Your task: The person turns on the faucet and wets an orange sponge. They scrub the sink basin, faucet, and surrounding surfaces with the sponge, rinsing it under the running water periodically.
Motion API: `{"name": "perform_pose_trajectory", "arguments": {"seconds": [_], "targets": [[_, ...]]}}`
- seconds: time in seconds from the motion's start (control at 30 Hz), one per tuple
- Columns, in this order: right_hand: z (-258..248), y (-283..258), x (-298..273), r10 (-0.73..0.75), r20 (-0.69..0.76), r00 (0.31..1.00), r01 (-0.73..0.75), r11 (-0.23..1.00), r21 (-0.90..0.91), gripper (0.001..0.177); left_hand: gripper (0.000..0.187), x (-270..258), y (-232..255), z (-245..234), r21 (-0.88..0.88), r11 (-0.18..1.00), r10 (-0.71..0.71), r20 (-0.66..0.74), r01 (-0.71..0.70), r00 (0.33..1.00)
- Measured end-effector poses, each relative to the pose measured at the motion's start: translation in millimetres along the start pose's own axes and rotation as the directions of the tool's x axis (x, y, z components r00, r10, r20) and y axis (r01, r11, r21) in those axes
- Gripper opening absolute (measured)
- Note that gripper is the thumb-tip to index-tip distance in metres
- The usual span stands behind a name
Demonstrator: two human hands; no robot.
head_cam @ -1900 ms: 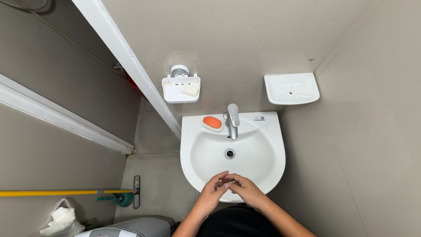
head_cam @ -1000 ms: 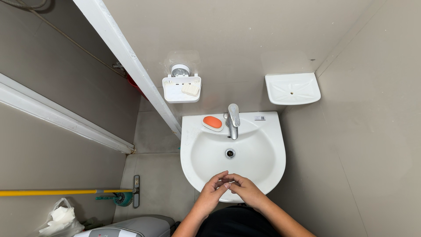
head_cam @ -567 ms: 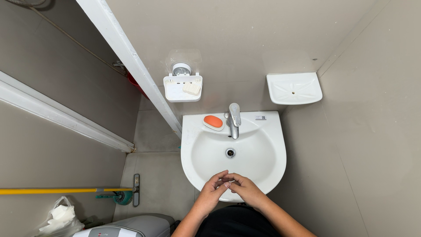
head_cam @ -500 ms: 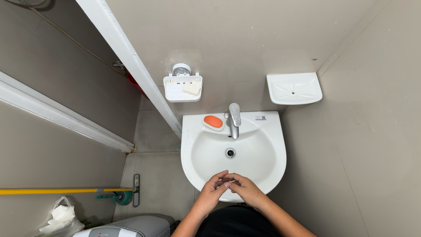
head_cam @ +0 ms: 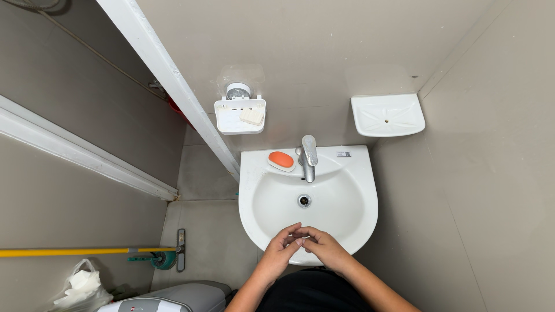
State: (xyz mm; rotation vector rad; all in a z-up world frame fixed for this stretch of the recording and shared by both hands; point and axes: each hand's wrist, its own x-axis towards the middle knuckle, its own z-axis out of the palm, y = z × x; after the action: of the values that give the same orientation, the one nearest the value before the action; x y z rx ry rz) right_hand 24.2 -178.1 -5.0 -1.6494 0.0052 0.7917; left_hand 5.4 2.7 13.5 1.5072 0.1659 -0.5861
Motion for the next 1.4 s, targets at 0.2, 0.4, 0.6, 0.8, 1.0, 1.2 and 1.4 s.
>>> {"name": "perform_pose_trajectory", "arguments": {"seconds": [0.2,0.4,0.6,0.8,1.0,1.2,1.4], "targets": [[-4,1,3,0.005,0.019,1.0,-0.005,1.0,-0.012,0.044,0.052,4,-5,1,-0.001,1.0,-0.007,-0.012,0.007,1.0],[-14,8,17,0.006,0.063,0.998,-0.003,0.999,-0.05,0.041,0.051,17,-27,6,-0.097,0.992,0.079,-0.058,-0.085,0.995],[-28,37,58,-0.073,0.134,0.988,0.08,0.996,-0.046,0.028,0.051,31,-50,15,-0.168,0.985,0.011,-0.193,-0.044,0.981],[-35,56,103,-0.016,0.072,0.997,0.023,0.996,-0.09,0.023,0.053,29,-69,29,-0.235,0.968,0.016,-0.292,-0.088,0.956],[-38,70,141,-0.099,-0.14,0.985,0.081,0.988,-0.129,0.02,0.05,15,-87,30,-0.24,0.971,-0.089,-0.296,0.016,0.951],[-35,49,161,-0.392,-0.178,0.902,0.324,0.89,-0.321,0.027,0.052,21,-91,10,-0.221,0.975,-0.049,-0.286,-0.016,0.957],[-17,4,199,-0.585,-0.078,0.807,0.375,0.61,-0.698,0.058,0.052,25,-68,-25,-0.149,0.989,-0.021,-0.249,-0.017,0.968]]}}
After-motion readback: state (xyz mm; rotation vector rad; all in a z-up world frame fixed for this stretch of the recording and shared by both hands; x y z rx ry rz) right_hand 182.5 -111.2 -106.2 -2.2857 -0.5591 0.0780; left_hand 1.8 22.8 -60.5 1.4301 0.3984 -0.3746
